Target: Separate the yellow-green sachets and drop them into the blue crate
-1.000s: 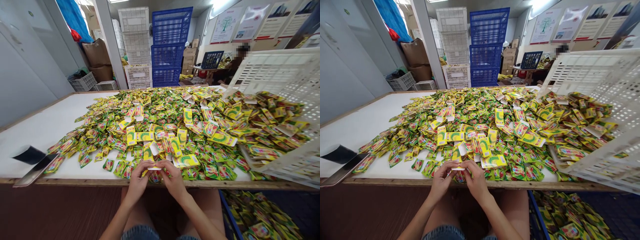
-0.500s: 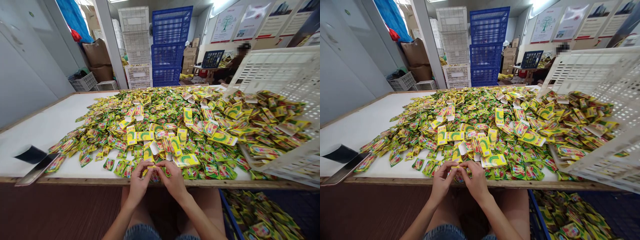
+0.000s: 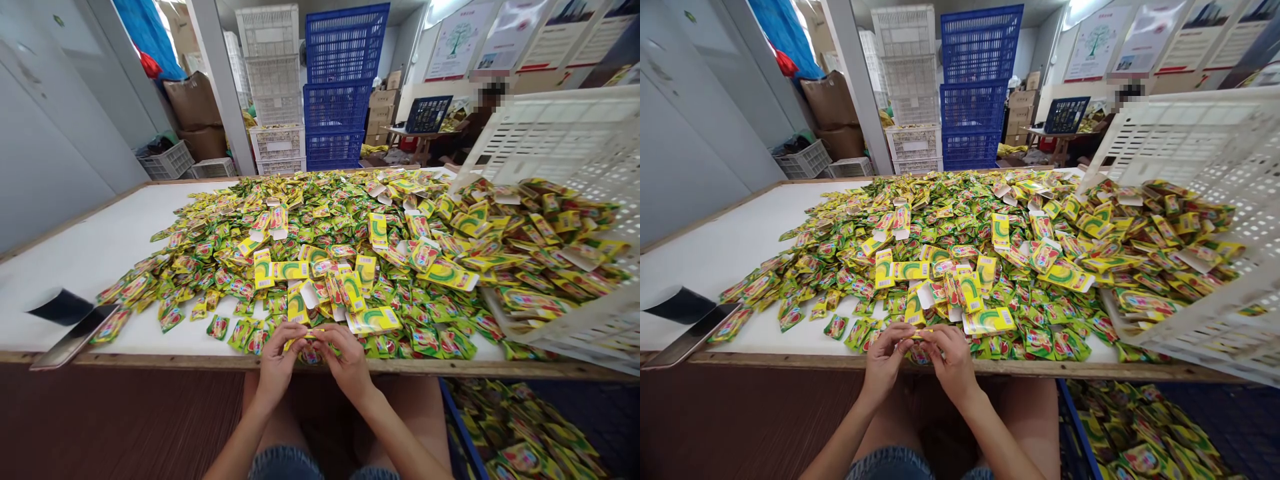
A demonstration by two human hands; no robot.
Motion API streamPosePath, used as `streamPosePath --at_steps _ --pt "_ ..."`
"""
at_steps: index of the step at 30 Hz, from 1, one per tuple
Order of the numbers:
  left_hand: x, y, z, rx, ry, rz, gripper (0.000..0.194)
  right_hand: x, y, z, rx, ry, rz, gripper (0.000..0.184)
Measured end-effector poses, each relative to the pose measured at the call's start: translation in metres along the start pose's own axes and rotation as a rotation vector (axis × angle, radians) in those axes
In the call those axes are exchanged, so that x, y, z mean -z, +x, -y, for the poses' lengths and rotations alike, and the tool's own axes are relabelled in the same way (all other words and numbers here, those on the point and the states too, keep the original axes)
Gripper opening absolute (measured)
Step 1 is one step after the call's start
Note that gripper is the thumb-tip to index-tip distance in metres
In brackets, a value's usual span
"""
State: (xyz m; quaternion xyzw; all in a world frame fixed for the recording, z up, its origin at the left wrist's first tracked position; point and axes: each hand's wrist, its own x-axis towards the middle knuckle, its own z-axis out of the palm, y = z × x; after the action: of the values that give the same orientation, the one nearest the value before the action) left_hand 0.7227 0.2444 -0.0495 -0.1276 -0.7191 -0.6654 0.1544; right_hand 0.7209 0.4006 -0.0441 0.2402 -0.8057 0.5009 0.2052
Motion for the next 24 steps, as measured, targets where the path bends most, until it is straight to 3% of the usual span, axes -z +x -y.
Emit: streamPosePath --at_steps 7,10,12,14,16,19,21,24 --pt "0.002 -0.006 0.004 -0.128 0.188 0.049 0.021 -0.006 -0.008 0.000 -0.021 0.048 -0.002 0.021" --pt "0.001 -0.008 0.003 -0.082 0.201 0.093 0.031 0.008 -0.014 0.007 -0.050 0.035 -0.025 0.025" --pt "0.001 -0.005 0.001 -0.045 0.234 0.082 0.034 0.035 -0.023 0.009 -0.078 -0.069 -0.097 0.027" --pt "0.002 0.001 0.000 -0.029 0.327 0.031 0.032 0.075 -0.036 0.007 -0.122 -0.260 -0.212 0.026" --pt "0.002 0.010 0.001 -0.039 0.447 -0.005 0.028 0.123 -0.052 0.002 -0.150 -0.534 -0.388 0.024" --pt "-0.004 0.026 0.008 -0.081 0.588 0.007 0.029 0.184 -0.075 -0.007 -0.239 -0.990 -0.533 0.033" --pt "-0.011 0.036 0.013 -0.116 0.675 0.011 0.028 0.204 -0.087 -0.010 -0.293 -1.136 -0.572 0.040" --pt "-0.018 0.052 0.017 -0.152 0.755 0.003 0.015 0.197 -0.093 -0.011 -0.282 -1.029 -0.537 0.042"
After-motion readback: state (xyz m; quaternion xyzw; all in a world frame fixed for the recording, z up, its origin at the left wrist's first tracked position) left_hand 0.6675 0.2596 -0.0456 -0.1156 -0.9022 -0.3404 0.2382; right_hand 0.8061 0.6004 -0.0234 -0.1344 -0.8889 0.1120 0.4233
